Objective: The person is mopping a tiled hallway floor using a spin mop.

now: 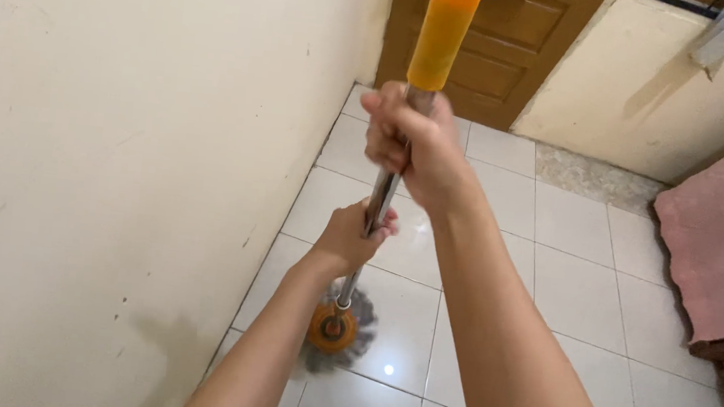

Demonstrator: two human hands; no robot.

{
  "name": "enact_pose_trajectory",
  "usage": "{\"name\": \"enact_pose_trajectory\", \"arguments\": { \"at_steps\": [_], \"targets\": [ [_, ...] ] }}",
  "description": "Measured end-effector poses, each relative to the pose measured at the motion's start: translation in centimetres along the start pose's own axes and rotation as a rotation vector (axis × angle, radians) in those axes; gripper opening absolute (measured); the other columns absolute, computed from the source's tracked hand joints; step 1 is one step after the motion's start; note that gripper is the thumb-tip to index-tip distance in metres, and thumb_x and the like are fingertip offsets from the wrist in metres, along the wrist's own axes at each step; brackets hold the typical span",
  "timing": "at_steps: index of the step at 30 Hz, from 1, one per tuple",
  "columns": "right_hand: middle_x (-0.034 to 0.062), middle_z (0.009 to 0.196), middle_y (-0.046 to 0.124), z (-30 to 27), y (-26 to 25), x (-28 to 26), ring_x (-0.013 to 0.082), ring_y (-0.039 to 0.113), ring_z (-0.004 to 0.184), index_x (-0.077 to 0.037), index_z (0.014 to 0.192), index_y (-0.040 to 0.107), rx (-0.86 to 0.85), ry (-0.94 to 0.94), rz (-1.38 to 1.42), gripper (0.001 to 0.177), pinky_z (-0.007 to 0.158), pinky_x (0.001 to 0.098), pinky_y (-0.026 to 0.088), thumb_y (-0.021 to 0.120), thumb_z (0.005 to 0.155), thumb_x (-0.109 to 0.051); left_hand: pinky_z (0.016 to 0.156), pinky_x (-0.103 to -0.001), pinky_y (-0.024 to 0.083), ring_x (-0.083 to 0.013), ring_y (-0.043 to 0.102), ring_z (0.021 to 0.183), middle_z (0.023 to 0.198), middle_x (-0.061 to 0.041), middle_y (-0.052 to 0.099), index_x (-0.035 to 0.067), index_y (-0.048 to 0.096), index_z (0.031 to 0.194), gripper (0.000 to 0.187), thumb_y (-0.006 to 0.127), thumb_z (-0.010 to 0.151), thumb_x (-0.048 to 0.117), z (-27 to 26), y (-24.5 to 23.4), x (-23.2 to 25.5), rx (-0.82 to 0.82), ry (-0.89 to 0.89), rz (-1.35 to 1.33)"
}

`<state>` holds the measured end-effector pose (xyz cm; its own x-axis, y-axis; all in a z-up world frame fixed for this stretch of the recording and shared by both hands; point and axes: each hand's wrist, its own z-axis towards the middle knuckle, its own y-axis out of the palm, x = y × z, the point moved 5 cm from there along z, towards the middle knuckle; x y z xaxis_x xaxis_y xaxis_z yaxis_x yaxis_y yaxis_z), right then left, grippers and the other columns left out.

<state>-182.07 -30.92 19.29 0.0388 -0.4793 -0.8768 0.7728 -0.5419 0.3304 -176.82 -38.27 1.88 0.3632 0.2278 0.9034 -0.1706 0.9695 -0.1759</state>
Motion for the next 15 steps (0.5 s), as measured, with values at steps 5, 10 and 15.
{"name": "enact_pose_trajectory", "arguments": {
  "at_steps": [5,10,15],
  "targets": [
    [-0.0025,0.061,0.055,4.4,3.5,-0.1,0.0091,0.052,0.052,-0.011,0.074,0.053,0.436,-0.173,-0.547,0.030,0.049,0.0267,0.044,0.076,0.090,-0.023,0.052,-0.039,0.049,-0.0228,0.059,0.050,0.058,-0.005,0.064,0.007,0.067,0.088,0.038,0.073,0.091,0.044,1.1,-3.5,0.1,0.127,-0.427,0.480],
    [-0.0016,0.055,0.044,6.1,3.4,4.7,0.0105,0.039,0.047,-0.011,0.073,0.050,0.268,0.041,-0.315,0.033,0.044,0.0270,0.032,0.079,0.085,-0.022,0.055,-0.035,0.050,-0.0233,0.062,0.057,0.063,-0.004,0.066,0.006,0.065,0.085,0.065,0.080,0.075,0.069,2.2,-6.5,0.4,0.318,-0.393,0.943],
    [0.0018,0.059,0.056,5.4,-1.4,13.9,0.0124,0.055,0.054,-0.011,0.075,0.056,0.276,0.313,-0.456,0.026,0.054,0.0287,0.047,0.081,0.081,-0.017,0.062,-0.037,0.057,-0.0221,0.073,0.066,0.072,-0.007,0.072,0.007,0.067,0.091,0.031,0.066,0.095,0.038,3.6,-7.4,-3.1,0.294,-0.674,0.364]
  ]
}}
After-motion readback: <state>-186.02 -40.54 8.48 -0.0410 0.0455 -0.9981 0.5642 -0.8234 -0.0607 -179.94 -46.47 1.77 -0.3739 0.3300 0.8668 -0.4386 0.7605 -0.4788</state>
